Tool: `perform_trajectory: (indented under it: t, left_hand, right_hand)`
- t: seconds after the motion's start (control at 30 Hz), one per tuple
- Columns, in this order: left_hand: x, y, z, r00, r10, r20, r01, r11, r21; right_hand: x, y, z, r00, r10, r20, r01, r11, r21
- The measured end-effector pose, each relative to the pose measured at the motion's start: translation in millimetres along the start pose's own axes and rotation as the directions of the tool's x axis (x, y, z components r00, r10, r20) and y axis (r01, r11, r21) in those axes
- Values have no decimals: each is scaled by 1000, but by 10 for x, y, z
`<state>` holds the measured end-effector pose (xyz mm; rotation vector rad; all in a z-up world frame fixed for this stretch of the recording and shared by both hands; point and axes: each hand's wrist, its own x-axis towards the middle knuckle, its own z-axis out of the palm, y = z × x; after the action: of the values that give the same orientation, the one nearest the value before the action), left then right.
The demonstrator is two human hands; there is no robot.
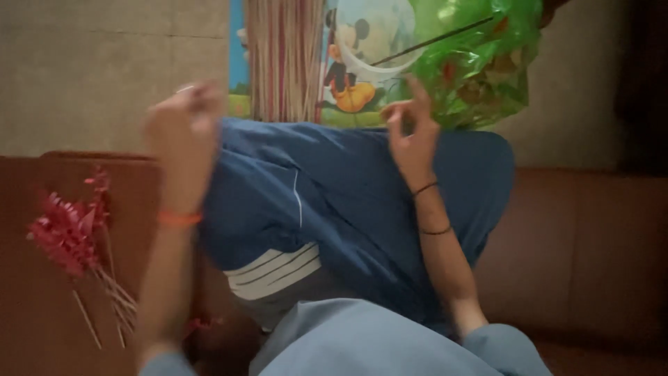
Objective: The recorder is assembling decorative paper flowers by wrapping strips of red paper around wooden sticks.
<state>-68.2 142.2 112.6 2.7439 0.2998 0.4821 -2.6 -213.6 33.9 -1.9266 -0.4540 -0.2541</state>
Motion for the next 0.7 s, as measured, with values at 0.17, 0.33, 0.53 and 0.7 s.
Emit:
perform_trajectory:
  t: [0.17,0.33,0.53,0.7]
  left_hand:
    - [460,863,974,992,121,43,-105,958,-268]
    - [565,806,2115,987,79,138,-77,997,-23]
    - [513,404,2920,995,25,92,-28,999,28]
    - [624,713,1951,995,-48,88,59,990,-130]
  right_hand:
    - [102,183,-298,983,-67,-173,23,969,-245]
    - [51,269,-168,978,129,-166,-153,978,-140]
    - [42,262,-69,979,154,-132,-164,984,-70]
    - [5,226,-54,981,149,-124,-152,988,-19]
